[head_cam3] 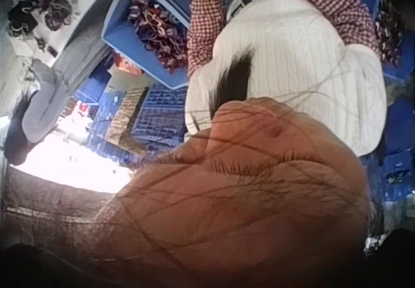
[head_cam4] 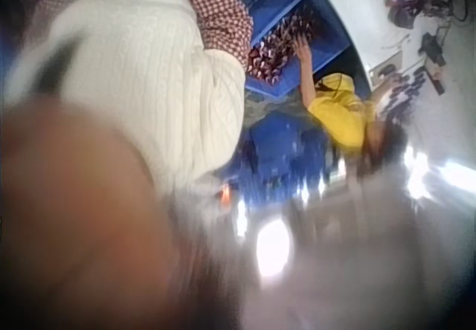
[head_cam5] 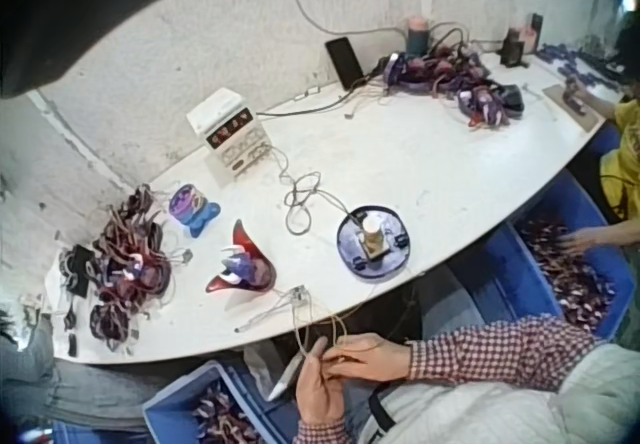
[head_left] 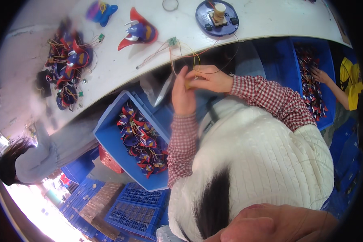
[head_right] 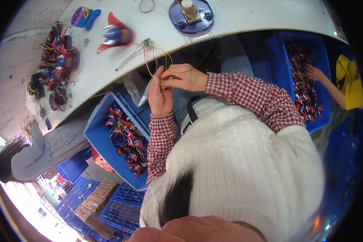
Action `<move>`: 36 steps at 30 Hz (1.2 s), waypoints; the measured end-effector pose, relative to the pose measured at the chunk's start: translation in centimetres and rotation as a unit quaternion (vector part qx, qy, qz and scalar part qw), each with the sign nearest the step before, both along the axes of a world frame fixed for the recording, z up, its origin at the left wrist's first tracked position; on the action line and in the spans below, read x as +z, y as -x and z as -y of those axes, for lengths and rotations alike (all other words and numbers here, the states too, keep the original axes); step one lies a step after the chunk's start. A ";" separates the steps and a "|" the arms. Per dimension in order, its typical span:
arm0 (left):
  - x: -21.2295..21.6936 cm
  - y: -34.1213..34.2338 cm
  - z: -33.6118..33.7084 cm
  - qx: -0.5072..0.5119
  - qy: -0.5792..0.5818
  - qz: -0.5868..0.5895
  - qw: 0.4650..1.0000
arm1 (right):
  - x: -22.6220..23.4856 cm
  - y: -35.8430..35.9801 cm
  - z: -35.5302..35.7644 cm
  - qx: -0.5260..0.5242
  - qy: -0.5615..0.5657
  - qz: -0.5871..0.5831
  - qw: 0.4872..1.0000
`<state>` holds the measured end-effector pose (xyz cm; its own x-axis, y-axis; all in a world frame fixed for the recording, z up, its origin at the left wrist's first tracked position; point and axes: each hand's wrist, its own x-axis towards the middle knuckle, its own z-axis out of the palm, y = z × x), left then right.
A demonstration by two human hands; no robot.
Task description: Assembling small electronic parts and wiring them together at a workbench.
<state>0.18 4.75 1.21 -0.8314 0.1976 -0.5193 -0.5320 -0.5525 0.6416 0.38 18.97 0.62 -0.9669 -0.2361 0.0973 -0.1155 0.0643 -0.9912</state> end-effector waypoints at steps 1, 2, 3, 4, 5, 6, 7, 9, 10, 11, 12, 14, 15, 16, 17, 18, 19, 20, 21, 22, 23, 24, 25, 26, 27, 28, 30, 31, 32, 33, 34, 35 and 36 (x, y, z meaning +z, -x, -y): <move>0.2 0.0 -0.2 0.000 0.007 0.004 1.000 | -0.2 0.0 0.0 -0.008 -0.040 -0.068 0.997; 0.1 0.0 -0.2 0.000 0.007 0.001 1.000 | -0.1 0.1 -0.1 -0.008 -0.040 -0.071 0.997; -0.1 -0.1 -0.1 -0.013 -0.005 0.000 1.000 | 0.1 0.0 -0.2 -0.003 -0.023 -0.044 0.999; -0.4 -0.2 0.1 -0.025 -0.016 -0.001 1.000 | 0.2 -0.1 -0.3 0.002 -0.005 -0.017 1.000; -0.5 -0.2 0.3 -0.038 -0.027 -0.002 0.999 | 0.4 -0.1 -0.4 0.008 0.012 0.010 1.000; -0.5 -0.2 0.5 -0.051 -0.037 -0.002 0.998 | 0.6 -0.2 -0.5 0.014 0.030 0.037 0.999; -0.3 -0.2 0.4 -0.051 -0.036 -0.005 0.998 | 0.6 -0.2 -0.6 0.013 0.031 0.034 0.999; 0.5 -0.2 0.4 -0.059 -0.018 -0.005 0.998 | 0.6 -0.3 -0.7 0.011 0.055 0.080 0.995; 0.8 -0.2 0.4 -0.063 -0.008 -0.005 0.998 | 0.6 -0.3 -0.8 0.010 0.067 0.103 0.992; 1.1 -0.2 0.4 -0.066 0.001 -0.005 0.998 | 0.6 -0.3 -0.9 0.010 0.079 0.126 0.989; 1.2 -0.4 0.6 -0.056 0.074 -0.035 0.995 | 0.7 -0.3 -1.0 0.010 0.080 0.124 0.989; 1.6 0.1 1.0 -0.044 0.147 -0.068 0.986 | 1.2 -0.3 -1.5 0.018 0.108 0.195 0.975; 2.2 1.0 1.4 -0.023 0.343 -0.208 0.916 | 1.4 -0.3 -1.7 0.022 0.121 0.230 0.965; 2.8 2.1 1.7 -0.001 0.516 -0.336 0.788 | 1.6 -0.3 -1.9 0.025 0.134 0.265 0.955; 3.8 3.7 1.7 -0.020 0.537 -0.381 0.752 | 1.5 -0.5 -2.1 0.023 0.134 0.263 0.955; 4.7 5.3 1.3 -0.036 0.558 -0.422 0.714 | 1.4 -0.6 -2.2 0.024 0.127 0.261 0.957; 5.0 6.9 0.9 -0.030 0.560 -0.423 0.712 | 1.3 -0.7 -2.1 0.030 0.121 0.256 0.959; 5.2 8.6 0.4 -0.065 0.600 -0.486 0.632 | 1.2 -0.7 -1.9 0.035 0.113 0.252 0.960; 5.0 9.8 -0.3 -0.102 0.629 -0.544 0.546 | 0.9 -0.6 -2.0 0.033 0.105 0.248 0.962; 4.9 10.4 -0.8 -0.100 0.626 -0.549 0.545 | 0.9 -0.5 -2.1 0.029 0.104 0.243 0.964; 4.6 10.8 -1.1 -0.108 0.640 -0.556 0.519 | 0.8 -0.5 -2.2 0.025 0.096 0.236 0.967; 4.2 11.2 -1.3 -0.115 0.654 -0.563 0.492 | 0.8 -0.5 -2.2 0.021 0.089 0.229 0.969; 3.8 11.5 -1.5 -0.122 0.668 -0.568 0.465 | 0.7 -0.5 -2.2 0.017 0.081 0.223 0.971; 3.6 11.8 -1.6 -0.128 0.681 -0.572 0.438 | 0.6 -0.4 -2.2 0.014 0.073 0.216 0.974; 3.4 12.0 -1.8 -0.127 0.679 -0.576 0.436 | 0.4 -0.5 -2.2 0.010 0.073 0.213 0.974; 3.2 12.1 -1.7 -0.128 0.660 -0.566 0.478 | 0.1 -0.6 -2.2 0.014 0.073 0.216 0.974; 2.9 12.2 -1.5 -0.131 0.619 -0.538 0.557 | -0.5 -0.7 -2.3 0.024 0.071 0.224 0.972; 2.7 12.3 -1.4 -0.132 0.596 -0.522 0.595 | -0.6 -0.7 -2.3 0.029 0.071 0.228 0.971; 2.8 12.4 -1.3 -0.130 0.596 -0.524 0.595 | -0.5 -0.6 -2.4 0.030 0.069 0.225 0.971; 2.9 12.4 -1.3 -0.130 0.582 -0.507 0.622 | -0.4 -0.5 -2.5 0.031 0.075 0.234 0.969; 3.0 12.4 -1.3 -0.131 0.568 -0.490 0.648 | -0.3 -0.5 -2.6 0.032 0.081 0.242 0.966; 3.1 12.4 -1.3 -0.131 0.552 -0.473 0.674 | -0.2 -0.4 -2.6 0.033 0.087 0.251 0.964; 3.1 12.5 -1.2 -0.132 0.535 -0.455 0.699 | -0.1 -0.3 -2.7 0.033 0.092 0.260 0.961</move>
